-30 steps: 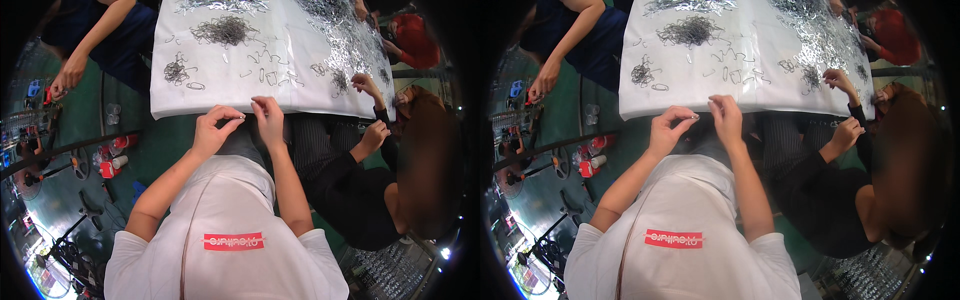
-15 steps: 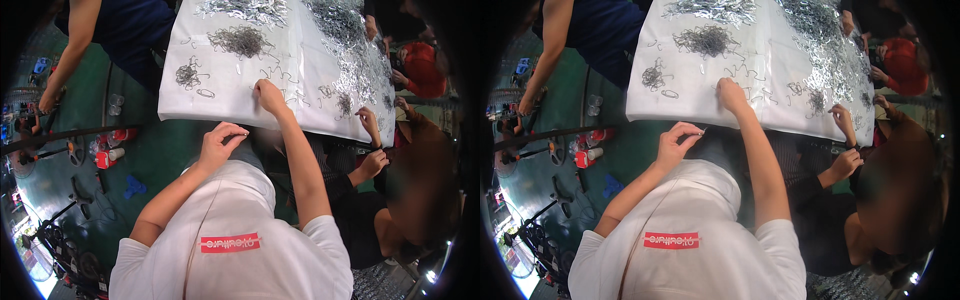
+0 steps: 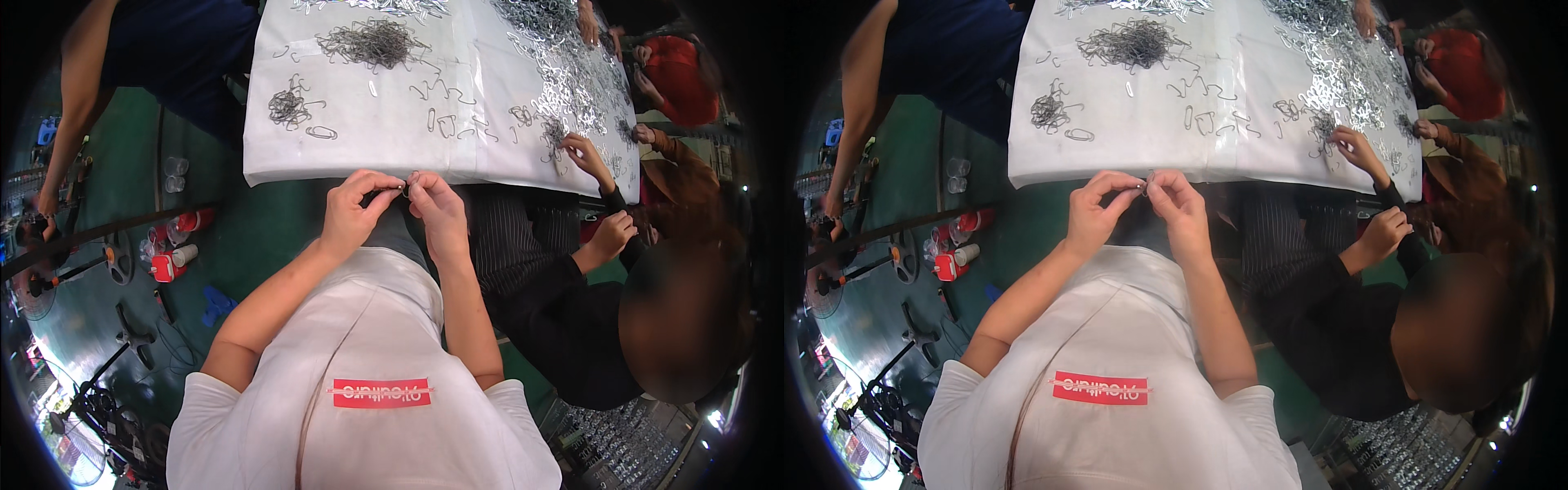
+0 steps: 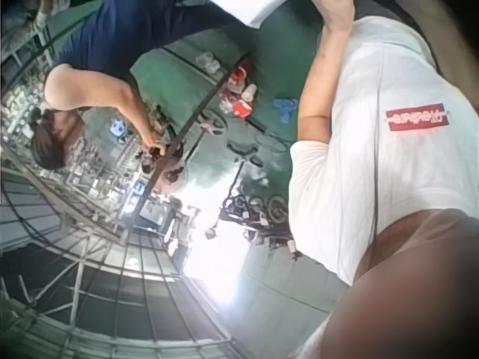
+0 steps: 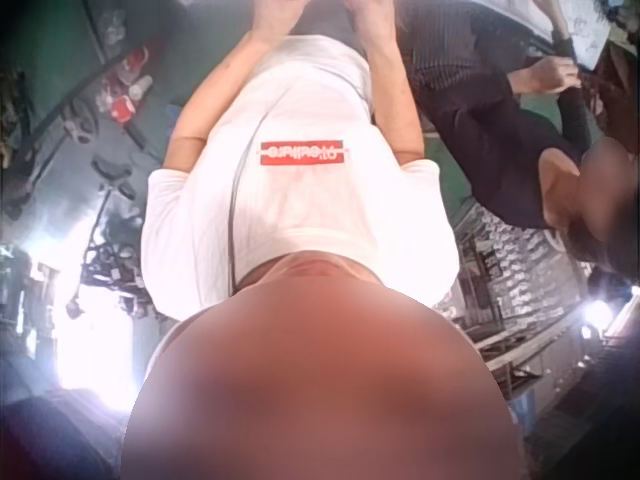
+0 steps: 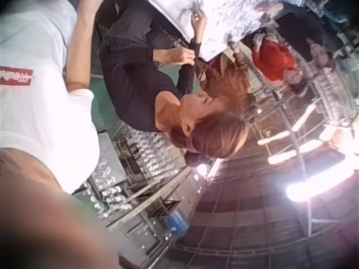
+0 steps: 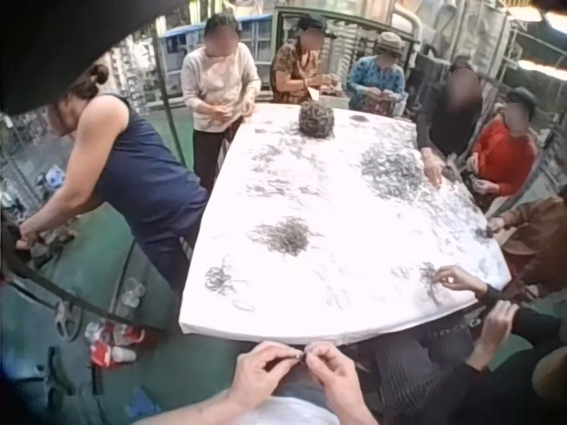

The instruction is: The person repeatedly picks small metal hooks and fasteners from a white table, joins them by hand, and places the assembled pieces onto a nearby hanging rack. The person also occasionally gathers loose parts on the table and continues the assembly cycle.

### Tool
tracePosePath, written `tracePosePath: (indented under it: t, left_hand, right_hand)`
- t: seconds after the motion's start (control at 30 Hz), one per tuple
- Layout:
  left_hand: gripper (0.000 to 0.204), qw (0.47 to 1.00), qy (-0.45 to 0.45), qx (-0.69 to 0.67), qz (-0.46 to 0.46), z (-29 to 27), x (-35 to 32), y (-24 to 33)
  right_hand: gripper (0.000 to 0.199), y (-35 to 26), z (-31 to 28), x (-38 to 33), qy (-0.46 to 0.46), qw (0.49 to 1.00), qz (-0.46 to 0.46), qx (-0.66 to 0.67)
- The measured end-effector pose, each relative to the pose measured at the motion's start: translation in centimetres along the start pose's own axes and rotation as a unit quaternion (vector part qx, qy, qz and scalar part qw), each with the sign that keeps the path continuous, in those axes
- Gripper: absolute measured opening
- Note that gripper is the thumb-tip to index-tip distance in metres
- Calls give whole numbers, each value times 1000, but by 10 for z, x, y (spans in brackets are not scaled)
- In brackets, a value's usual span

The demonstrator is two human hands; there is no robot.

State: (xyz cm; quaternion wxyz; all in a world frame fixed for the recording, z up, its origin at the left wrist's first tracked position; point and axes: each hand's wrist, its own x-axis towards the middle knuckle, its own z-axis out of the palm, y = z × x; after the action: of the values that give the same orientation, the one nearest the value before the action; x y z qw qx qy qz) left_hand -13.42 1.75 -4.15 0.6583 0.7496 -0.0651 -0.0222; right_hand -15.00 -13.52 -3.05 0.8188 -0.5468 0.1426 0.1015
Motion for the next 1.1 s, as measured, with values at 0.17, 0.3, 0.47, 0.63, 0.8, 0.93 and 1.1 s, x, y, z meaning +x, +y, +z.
tracePosePath:
  t: [0.17, 0.3, 0.47, 0.63, 0.8, 0.93, 1.1]
  left_hand:
    - [14, 1000, 2, 13, 21, 1, 2, 2]
    - [17, 1000, 5, 10, 28, 5, 1, 2]
    - [16, 990, 36, 46, 130, 3, 15, -20]
    - [16, 974, 52, 220, 3, -15, 108, -79]
    - [24, 879, 93, 468, 16, 8, 169, -119]
    - [16, 818, 43, 570, 66, 11, 184, -134]
    - [15, 806, -53, 577, 125, -5, 189, -135]
  right_hand:
    - [7, 16, 2, 3, 30, 997, -70, -3]
    - [6, 25, 10, 5, 66, 986, -148, -34]
    - [6, 29, 17, 6, 85, 954, -274, -91]
    - [6, 26, 10, 8, 85, 945, -278, -151]
    - [5, 31, 4, 11, 85, 946, -272, -157]
    - [6, 33, 2, 18, 80, 942, -276, -173]
    - [5, 31, 1, 17, 61, 947, -245, -197]
